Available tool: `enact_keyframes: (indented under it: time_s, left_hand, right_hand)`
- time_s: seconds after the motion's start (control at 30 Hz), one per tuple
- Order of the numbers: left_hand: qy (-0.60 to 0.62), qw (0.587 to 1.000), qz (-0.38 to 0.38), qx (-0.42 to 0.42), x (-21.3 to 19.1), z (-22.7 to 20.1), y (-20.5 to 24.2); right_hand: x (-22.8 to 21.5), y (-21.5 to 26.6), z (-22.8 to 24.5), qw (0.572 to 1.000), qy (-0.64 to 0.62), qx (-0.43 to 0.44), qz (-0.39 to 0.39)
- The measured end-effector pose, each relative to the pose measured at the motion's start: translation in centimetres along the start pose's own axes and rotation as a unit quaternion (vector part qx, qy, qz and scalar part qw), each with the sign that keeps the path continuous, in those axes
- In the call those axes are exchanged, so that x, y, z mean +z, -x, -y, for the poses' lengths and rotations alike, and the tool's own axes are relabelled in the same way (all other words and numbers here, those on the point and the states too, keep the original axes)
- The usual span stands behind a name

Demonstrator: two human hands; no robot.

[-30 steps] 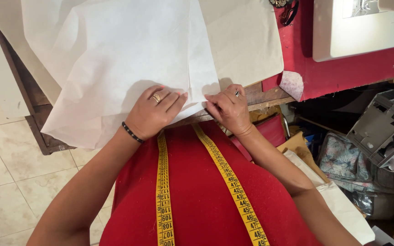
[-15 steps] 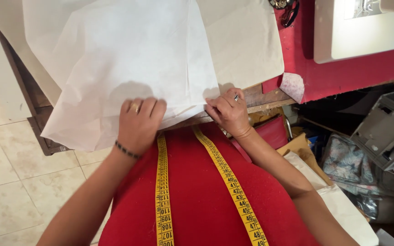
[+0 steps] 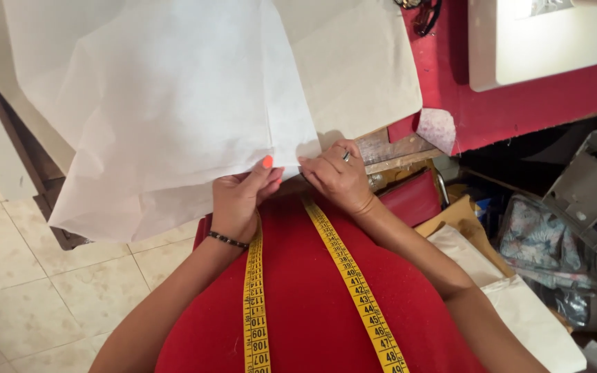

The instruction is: The person is folding the edge of a white fabric piece and pinning it in place to prepare for sewing.

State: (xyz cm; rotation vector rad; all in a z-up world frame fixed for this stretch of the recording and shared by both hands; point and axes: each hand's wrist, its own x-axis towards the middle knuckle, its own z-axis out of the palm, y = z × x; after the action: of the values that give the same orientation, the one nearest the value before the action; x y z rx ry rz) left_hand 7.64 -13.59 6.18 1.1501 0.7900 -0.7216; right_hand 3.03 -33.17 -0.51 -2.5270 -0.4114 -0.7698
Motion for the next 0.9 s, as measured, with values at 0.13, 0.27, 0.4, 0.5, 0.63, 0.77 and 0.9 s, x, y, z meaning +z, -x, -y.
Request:
enact_keyframes:
  time_s: [0.13, 0.27, 0.4, 0.5, 0.63, 0.77, 0.9]
  left_hand:
    - [-0.034, 0.995, 0.002, 0.09, -1.0, 1.7, -1.8]
    - [-0.057, 0.994, 0.003, 0.093, -0.3, 0.7, -0.5]
    - [-0.073, 0.994, 0.007, 0.081, -0.8, 1.2, -0.9]
    - [-0.071, 0.993, 0.011, 0.092, -1.5, 2.0, -1.5]
    - [-0.056, 0.995, 0.016, 0.085, -2.3, 2.9, -2.4]
    - [-0.019, 0.997, 0.026, 0.063, -2.2, 2.2, -1.9]
    - [-0.059, 0.996, 0.0, 0.071, -1.0, 1.7, -1.7]
  right_hand:
    - [-1.7, 0.0, -0.6, 0.998, -0.033, -0.005, 0.051]
    - [-3.7, 0.7, -1.0, 0.956, -0.2, 0.203, 0.075]
    - [-4.3, -2.4, 0.0, 0.928, -0.27, 0.244, 0.078]
    - [-3.5, -4.8, 1.2, 0.928, -0.288, 0.214, 0.104]
    - [-0.6, -4.6, 1.4, 0.934, -0.285, 0.164, 0.138]
    - [0.7, -3.4, 1.1, 0.947, -0.258, 0.135, 0.139]
    - [1.5, -2.5, 1.0, 0.953, -0.235, 0.132, 0.138]
